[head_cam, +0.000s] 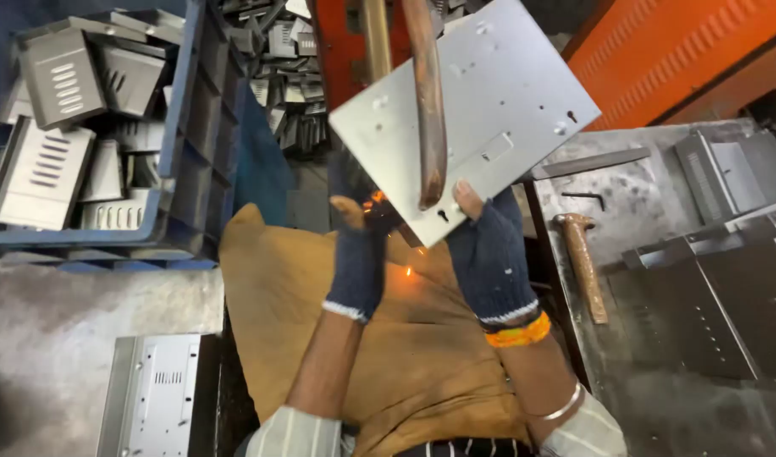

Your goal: Assembling and spot welding sheet metal components to create an electronic equipment housing.

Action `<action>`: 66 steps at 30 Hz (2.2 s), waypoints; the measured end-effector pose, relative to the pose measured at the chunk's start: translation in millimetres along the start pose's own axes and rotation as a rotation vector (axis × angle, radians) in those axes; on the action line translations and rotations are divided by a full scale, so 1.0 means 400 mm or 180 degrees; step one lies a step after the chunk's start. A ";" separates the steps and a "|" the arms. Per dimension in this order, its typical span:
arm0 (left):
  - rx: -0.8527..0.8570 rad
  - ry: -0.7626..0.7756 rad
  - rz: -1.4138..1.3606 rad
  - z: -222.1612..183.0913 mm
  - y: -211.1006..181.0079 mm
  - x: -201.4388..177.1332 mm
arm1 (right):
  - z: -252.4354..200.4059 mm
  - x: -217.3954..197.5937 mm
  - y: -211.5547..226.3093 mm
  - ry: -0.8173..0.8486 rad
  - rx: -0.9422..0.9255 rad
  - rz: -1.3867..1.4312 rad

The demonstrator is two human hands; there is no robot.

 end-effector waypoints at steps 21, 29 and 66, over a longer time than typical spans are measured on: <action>0.2366 0.0112 -0.0174 -0.217 -0.319 0.074 | 0.044 -0.077 -0.180 -0.0378 0.2794 0.3388; 0.2370 0.0279 -0.0146 -0.195 -0.319 0.091 | 0.050 -0.095 -0.173 -0.0402 0.2262 0.2820; 0.2660 0.0343 0.0640 -0.239 -0.338 0.114 | 0.142 -0.117 -0.216 0.0288 0.2003 0.2666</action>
Point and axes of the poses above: each hand's wrist, its own z-axis towards the middle knuckle, its own x-axis out of the palm, y = z × x, the point moved 5 cm from there along z, towards the middle knuckle, and after that the axes turned 5 degrees about y, right-handed, at the moved point
